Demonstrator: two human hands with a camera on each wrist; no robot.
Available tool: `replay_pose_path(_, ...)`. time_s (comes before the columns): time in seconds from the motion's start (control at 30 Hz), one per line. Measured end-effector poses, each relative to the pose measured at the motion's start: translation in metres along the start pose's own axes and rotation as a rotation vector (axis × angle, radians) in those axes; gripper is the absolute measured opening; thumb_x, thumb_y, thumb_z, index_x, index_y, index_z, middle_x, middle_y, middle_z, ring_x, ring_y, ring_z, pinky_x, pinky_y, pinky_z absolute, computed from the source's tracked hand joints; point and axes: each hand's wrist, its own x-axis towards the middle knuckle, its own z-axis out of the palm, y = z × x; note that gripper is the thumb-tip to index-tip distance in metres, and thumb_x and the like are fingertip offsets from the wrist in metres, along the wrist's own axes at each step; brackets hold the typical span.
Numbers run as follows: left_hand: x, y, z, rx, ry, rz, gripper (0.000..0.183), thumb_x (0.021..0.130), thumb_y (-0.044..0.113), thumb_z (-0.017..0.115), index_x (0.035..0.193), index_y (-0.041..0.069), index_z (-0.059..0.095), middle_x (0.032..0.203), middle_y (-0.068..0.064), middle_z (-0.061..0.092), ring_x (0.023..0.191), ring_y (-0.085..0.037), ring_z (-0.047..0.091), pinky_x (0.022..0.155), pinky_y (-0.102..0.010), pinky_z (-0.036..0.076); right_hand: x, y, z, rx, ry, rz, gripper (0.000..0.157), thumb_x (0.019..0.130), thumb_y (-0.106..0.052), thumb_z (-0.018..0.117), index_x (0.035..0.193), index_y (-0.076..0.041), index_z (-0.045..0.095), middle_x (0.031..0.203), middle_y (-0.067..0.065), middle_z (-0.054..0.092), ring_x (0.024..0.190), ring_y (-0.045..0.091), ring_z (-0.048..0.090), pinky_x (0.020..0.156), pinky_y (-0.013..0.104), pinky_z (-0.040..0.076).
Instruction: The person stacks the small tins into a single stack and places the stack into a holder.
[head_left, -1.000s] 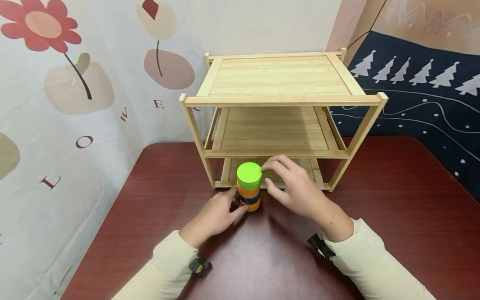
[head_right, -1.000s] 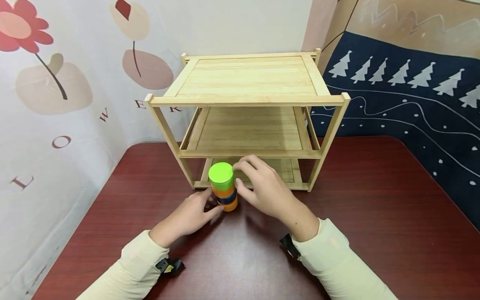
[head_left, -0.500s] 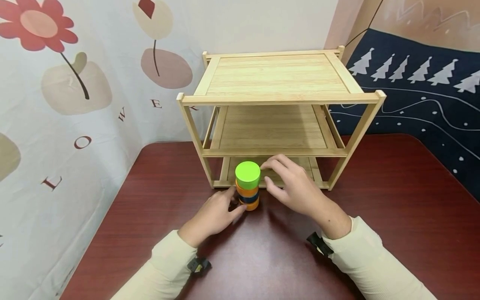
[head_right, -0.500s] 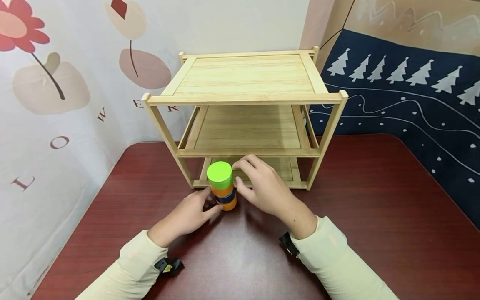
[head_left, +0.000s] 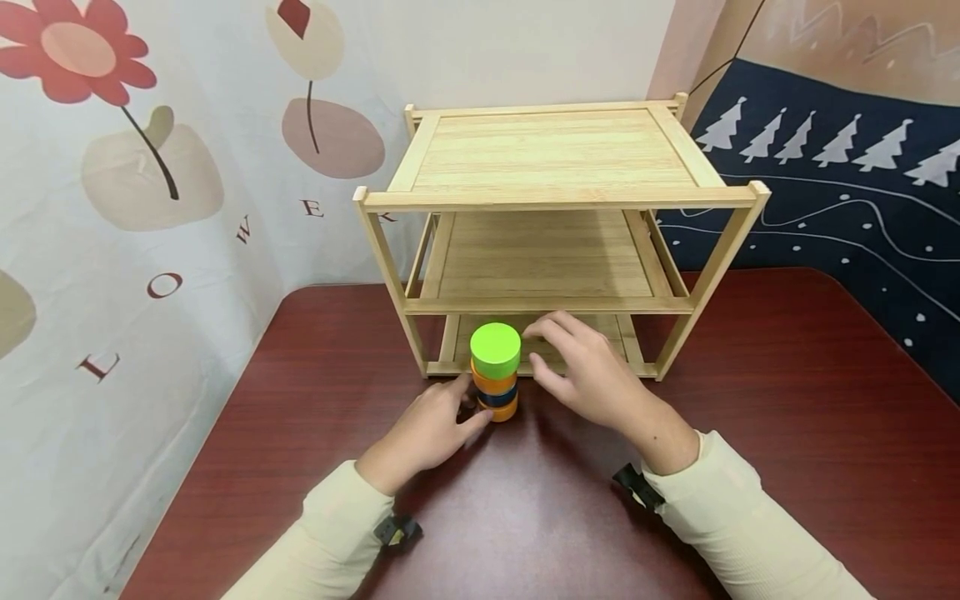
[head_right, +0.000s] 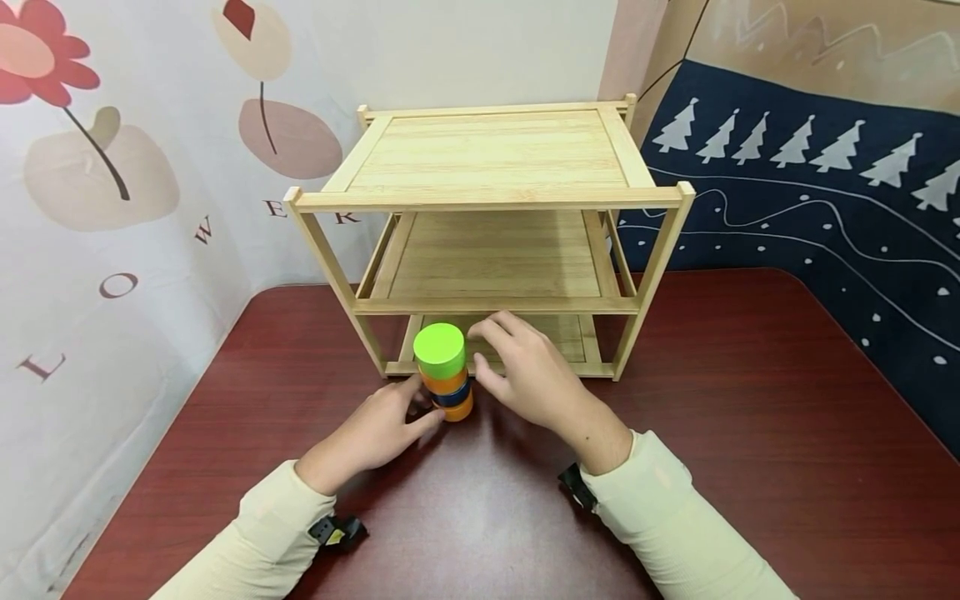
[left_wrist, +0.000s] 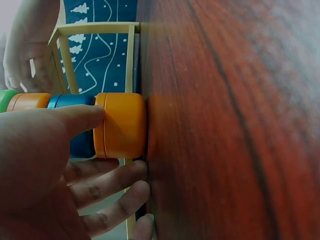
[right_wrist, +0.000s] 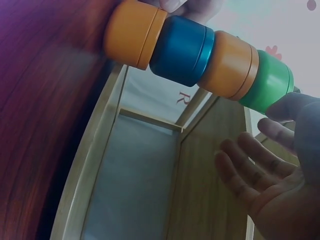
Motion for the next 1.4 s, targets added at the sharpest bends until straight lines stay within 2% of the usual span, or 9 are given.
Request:
replay_pose_path(0.5,0.001,0.000,0.000,0.009,0.013,0.001,0.035,0.085,0.041,0.063,0.111,0.021,0.053,0.089,0.003,0.066,0.082,-0.013,0.063,0.071,-0.033,0.048,-0.002,0.005,0.006,-0.049,-0.074,0.066,0.022,0.084,-0.018,0.061,0.105,-0.014,0.060,0.100,-0.002,0.059,0.086,0.013,0.061,0.075,0.030,0.051)
replay_pose_path(0.8,0.001,0.000,0.000,0.009,0.006,0.001,0.037,0.085,0.041,0.062,0.114,0.021,0.052,0.089,0.003,0.066,0.082,-0.012,0.063,0.071,-0.032,0.048,-0.004,0.009,0.011,-0.044,-0.163,0.114,0.023,0.085,-0.020,0.059,0.107,-0.013,0.059,0.102,0.000,0.059,0.089,0.015,0.061,0.076,0.034,0.051)
replay_pose_path(1.17,0.001,0.000,0.000,0.011,0.003,0.000,0.036,0.085,0.041,0.062,0.113,0.021,0.053,0.089,0.003,0.066,0.082,-0.013,0.063,0.071,-0.032,0.048,-0.005,0.011,0.013,-0.046,-0.197,0.131,0.023,0.085,-0.021,0.059,0.107,-0.015,0.059,0.102,-0.003,0.057,0.088,0.012,0.060,0.075,0.032,0.051)
replay_pose_path(1.4,0.001,0.000,0.000,0.012,0.005,0.001,0.036,0.085,0.042,0.062,0.112,0.021,0.053,0.090,0.003,0.066,0.083,-0.013,0.063,0.072,-0.033,0.048,-0.005,0.011,0.013,-0.041,-0.249,0.146,0.025,0.085,-0.022,0.060,0.108,-0.014,0.059,0.101,-0.001,0.058,0.085,0.013,0.059,0.074,0.032,0.050)
